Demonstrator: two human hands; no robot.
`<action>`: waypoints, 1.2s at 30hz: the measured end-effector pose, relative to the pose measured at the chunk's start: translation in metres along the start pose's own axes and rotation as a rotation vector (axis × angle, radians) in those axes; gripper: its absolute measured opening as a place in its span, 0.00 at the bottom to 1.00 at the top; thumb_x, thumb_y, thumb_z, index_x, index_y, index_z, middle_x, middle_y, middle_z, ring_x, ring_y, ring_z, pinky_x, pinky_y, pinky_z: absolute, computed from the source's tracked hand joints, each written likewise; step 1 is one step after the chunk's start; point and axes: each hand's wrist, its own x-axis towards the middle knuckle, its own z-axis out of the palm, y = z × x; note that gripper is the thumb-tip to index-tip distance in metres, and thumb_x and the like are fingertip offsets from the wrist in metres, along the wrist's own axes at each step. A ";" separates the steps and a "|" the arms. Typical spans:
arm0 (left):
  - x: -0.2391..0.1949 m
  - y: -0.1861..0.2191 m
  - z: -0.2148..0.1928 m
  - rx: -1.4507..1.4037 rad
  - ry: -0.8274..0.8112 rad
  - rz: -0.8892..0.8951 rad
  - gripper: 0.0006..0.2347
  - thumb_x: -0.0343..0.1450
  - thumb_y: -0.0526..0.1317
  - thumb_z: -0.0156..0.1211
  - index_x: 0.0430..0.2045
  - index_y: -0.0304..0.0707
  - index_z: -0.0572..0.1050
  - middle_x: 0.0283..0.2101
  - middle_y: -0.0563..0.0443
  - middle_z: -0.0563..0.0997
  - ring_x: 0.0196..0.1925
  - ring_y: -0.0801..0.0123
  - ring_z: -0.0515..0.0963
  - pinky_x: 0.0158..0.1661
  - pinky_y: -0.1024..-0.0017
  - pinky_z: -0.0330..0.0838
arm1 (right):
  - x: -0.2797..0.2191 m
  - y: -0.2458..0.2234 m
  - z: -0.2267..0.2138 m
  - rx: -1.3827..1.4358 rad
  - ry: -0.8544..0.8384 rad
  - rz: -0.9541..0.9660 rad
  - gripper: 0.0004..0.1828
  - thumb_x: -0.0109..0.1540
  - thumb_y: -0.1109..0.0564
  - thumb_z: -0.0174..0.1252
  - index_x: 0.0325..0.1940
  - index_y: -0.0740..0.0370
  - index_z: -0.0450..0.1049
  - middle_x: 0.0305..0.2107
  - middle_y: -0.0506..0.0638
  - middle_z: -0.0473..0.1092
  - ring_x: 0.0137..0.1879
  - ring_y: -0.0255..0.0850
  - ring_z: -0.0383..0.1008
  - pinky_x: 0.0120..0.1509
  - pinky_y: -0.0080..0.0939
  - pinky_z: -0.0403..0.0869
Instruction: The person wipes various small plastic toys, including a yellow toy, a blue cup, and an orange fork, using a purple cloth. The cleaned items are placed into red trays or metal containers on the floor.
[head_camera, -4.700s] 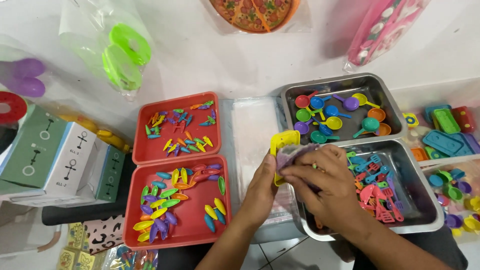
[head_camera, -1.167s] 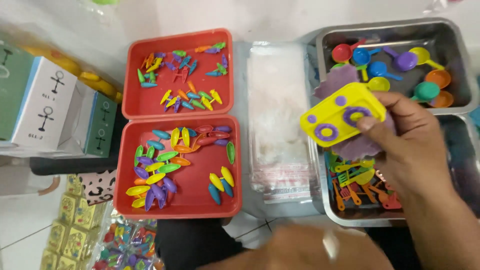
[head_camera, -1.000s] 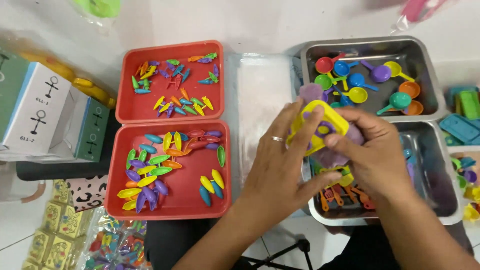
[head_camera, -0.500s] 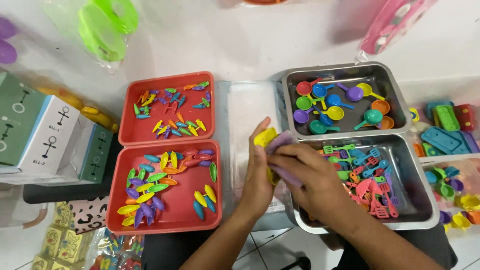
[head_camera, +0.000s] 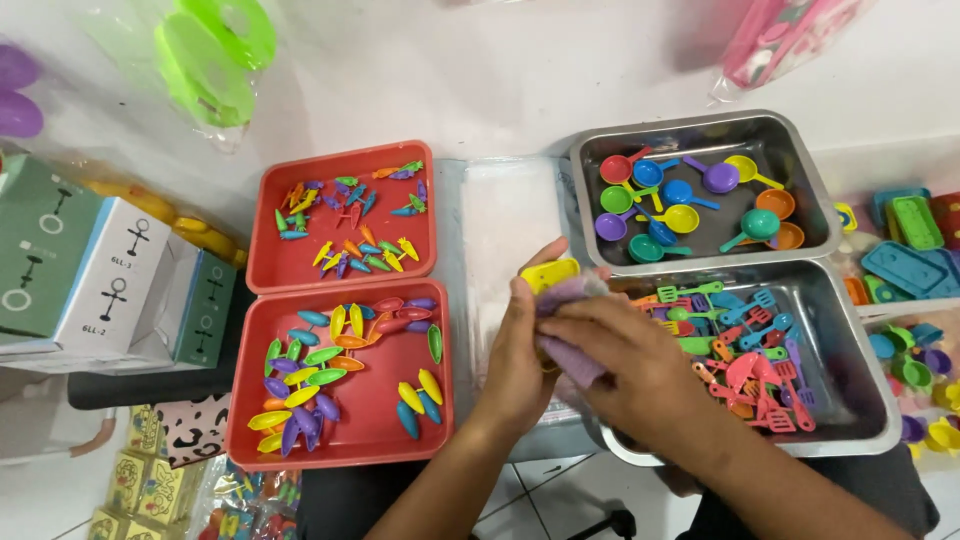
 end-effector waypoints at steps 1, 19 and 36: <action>-0.001 0.000 0.000 -0.066 0.035 -0.009 0.29 0.77 0.58 0.24 0.72 0.44 0.52 0.64 0.34 0.70 0.61 0.52 0.75 0.56 0.60 0.76 | -0.003 0.000 0.003 -0.031 -0.091 -0.033 0.27 0.48 0.67 0.65 0.51 0.58 0.80 0.47 0.49 0.75 0.50 0.43 0.77 0.56 0.43 0.74; -0.005 0.011 0.004 0.101 0.024 0.042 0.27 0.79 0.55 0.25 0.67 0.37 0.60 0.58 0.38 0.73 0.56 0.63 0.75 0.55 0.68 0.72 | 0.009 0.000 -0.004 -0.089 -0.081 -0.131 0.23 0.43 0.65 0.65 0.43 0.59 0.80 0.40 0.47 0.76 0.46 0.47 0.74 0.57 0.47 0.73; -0.007 0.006 0.006 0.265 -0.007 0.079 0.28 0.79 0.54 0.27 0.71 0.37 0.54 0.67 0.29 0.68 0.66 0.49 0.72 0.62 0.59 0.68 | 0.011 0.001 -0.015 0.234 -0.143 0.213 0.18 0.48 0.65 0.63 0.42 0.60 0.82 0.38 0.46 0.80 0.39 0.38 0.78 0.43 0.35 0.74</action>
